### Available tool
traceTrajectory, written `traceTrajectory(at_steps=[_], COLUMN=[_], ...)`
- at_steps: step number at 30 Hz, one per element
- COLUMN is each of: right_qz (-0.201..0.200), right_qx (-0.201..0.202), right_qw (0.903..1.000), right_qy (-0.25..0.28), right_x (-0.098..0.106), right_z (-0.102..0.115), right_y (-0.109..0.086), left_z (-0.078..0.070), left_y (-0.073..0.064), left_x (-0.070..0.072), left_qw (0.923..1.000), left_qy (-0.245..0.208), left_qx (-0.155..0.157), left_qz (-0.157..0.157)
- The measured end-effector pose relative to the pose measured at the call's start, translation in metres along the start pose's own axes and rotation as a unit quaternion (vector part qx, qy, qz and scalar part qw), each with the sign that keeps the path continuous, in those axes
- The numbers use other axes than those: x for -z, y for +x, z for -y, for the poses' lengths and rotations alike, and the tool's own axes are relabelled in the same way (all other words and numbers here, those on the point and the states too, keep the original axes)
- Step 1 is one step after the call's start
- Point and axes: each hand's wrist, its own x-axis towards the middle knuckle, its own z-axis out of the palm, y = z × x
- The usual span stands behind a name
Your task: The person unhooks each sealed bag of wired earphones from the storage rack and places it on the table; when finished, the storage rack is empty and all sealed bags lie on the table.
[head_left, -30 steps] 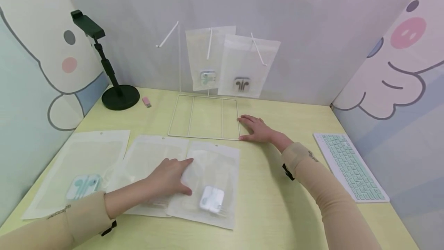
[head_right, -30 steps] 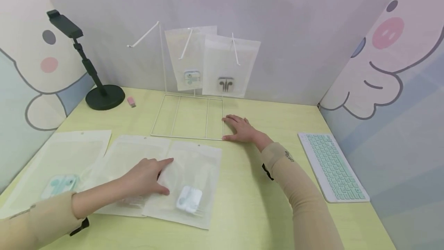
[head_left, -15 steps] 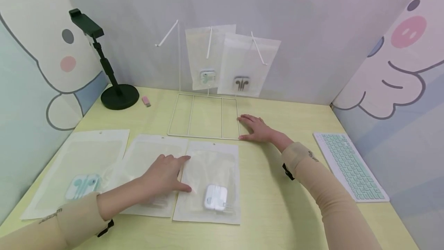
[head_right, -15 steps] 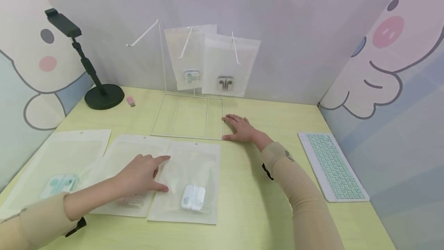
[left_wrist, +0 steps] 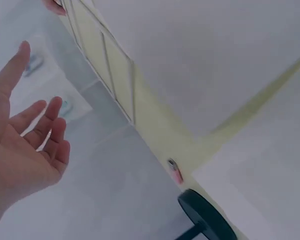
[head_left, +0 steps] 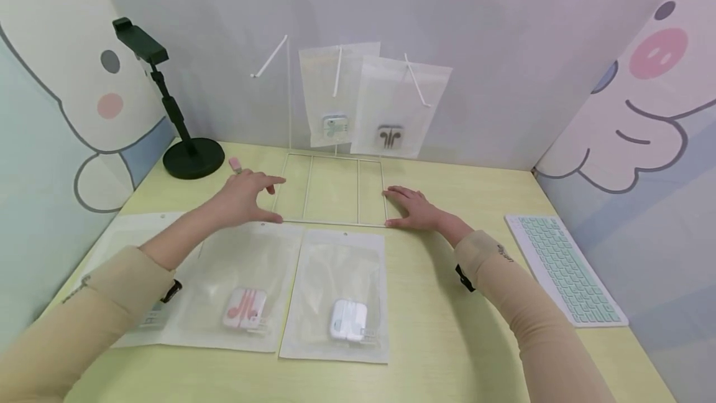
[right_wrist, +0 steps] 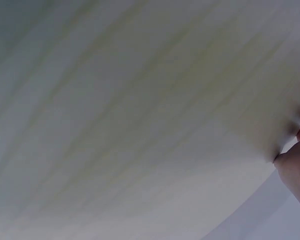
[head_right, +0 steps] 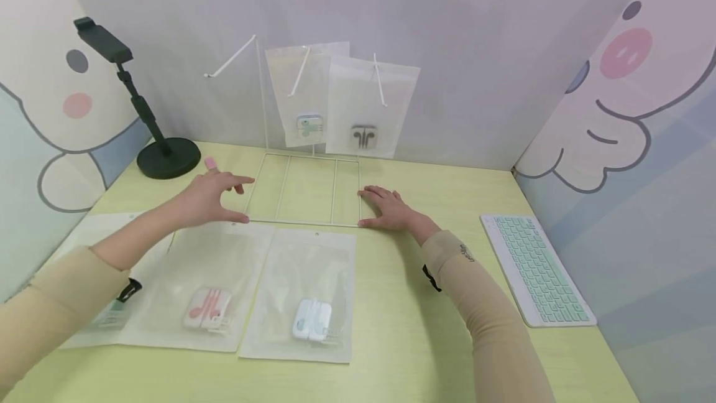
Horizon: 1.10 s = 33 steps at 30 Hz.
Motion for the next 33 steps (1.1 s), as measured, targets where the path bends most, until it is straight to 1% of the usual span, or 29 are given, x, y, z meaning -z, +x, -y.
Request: traceTrajectory(at_steps=[3,5,8,11,14,16,21,23,26,30,32,33], right_qz=[-0.001,-0.003,-0.005,-0.003,-0.003,-0.004,-0.003,-0.002,0.003,0.012,0.008,-0.002], right_qx=[0.0,0.002,0.0,-0.002,-0.002,0.0,0.002,0.002,-0.001,-0.007,-0.008,-0.004], right_qw=[1.0,1.0,1.0,1.0,1.0,1.0,1.0,1.0,1.0,0.9998,0.9997,0.9997], right_qy=[0.001,0.001,0.001,0.0,0.0,0.0,0.004,0.002,-0.001,0.013,0.021,0.026], right_x=[0.0,0.0,0.0,0.001,0.001,0.001,0.0,0.001,0.003,0.01,0.015,0.017], right_z=[0.0,-0.001,0.0,0.001,0.003,0.003,0.005,0.005,0.005,0.008,0.011,0.014], right_y=[0.0,-0.001,-0.001,-0.002,-0.002,-0.002,-0.001,-0.001,0.0,0.003,0.006,0.009], left_z=[0.025,0.04,0.056,0.066,0.073,0.077,0.087,0.09,0.091,0.09,0.09,0.09], left_y=[0.013,0.02,0.028,0.034,0.039,0.04,0.04,0.039,0.039,0.04,0.041,0.041], left_x=[-0.004,-0.007,-0.01,-0.014,-0.02,-0.024,-0.034,-0.037,-0.039,-0.041,-0.042,-0.041], left_qw=[0.999,0.9978,0.9964,0.9949,0.9931,0.9924,0.9907,0.9898,0.99,0.9908,0.991,0.9908], left_qy=[-0.032,-0.051,-0.067,-0.076,-0.084,-0.081,-0.075,-0.081,-0.083,-0.078,-0.073,-0.072], left_qx=[-0.03,-0.042,-0.043,-0.037,-0.031,-0.028,-0.014,-0.014,-0.022,-0.031,-0.03,-0.028], left_qz=[0.001,0.008,0.029,0.054,0.076,0.089,0.112,0.116,0.113,0.106,0.108,0.111])
